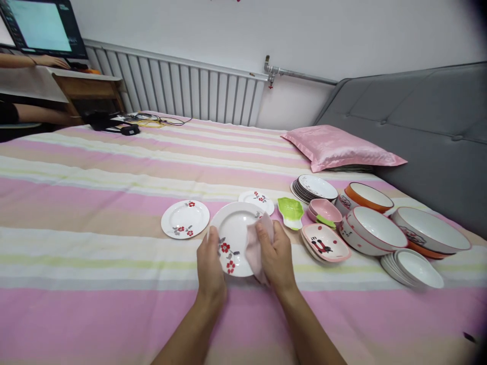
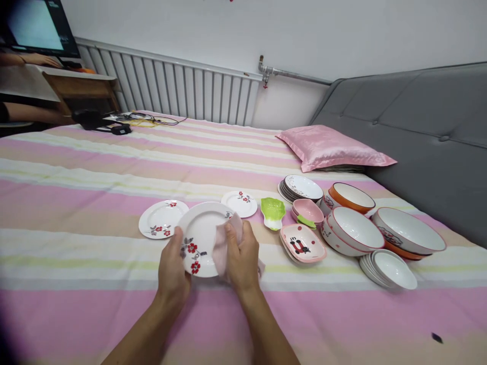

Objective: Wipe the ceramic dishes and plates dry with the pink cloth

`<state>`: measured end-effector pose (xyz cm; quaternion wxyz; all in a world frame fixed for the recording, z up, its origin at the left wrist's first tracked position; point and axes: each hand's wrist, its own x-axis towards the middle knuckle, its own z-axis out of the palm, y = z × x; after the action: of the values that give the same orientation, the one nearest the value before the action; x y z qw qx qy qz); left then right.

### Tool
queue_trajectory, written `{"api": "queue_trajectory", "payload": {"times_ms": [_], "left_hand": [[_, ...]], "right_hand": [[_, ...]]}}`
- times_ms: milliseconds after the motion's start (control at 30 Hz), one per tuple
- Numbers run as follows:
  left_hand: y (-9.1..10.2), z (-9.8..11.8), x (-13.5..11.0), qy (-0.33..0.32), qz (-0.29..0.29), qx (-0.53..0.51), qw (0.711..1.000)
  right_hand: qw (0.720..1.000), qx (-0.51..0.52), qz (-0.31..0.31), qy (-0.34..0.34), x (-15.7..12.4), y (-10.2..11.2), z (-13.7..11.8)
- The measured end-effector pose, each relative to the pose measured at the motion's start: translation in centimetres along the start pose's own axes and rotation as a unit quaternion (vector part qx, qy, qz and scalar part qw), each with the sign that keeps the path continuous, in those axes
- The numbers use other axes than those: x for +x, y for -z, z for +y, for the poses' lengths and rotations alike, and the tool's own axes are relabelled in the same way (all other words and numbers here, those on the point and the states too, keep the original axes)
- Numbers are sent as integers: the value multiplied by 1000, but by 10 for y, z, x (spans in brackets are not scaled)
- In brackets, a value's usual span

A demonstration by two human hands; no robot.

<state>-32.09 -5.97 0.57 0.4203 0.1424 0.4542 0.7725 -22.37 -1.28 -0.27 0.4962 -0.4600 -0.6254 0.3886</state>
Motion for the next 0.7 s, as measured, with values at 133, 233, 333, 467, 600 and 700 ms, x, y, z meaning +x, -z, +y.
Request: {"api": "queue_trajectory", "payload": {"times_ms": [133, 233, 333, 467, 600, 700], "left_hand": [[10, 5, 8, 49, -131, 150, 979], [13, 12, 11, 85, -173, 219, 956], [14, 20, 10, 109, -216, 260, 935], [14, 23, 7, 110, -257, 297, 913], [14, 19, 7, 47, -219, 332, 916], [15, 16, 8, 9, -200, 331, 922]], "right_hand": [[998, -25, -27, 59, 16, 26, -2], [988, -53, -111, 89, 22, 42, -5], [976, -58, -189, 89, 21, 47, -6], [965, -87, -231, 91, 17, 45, -8], [960, -101, -244, 99, 16, 42, -10], [961, -101, -232, 108, 16, 40, -11]]}}
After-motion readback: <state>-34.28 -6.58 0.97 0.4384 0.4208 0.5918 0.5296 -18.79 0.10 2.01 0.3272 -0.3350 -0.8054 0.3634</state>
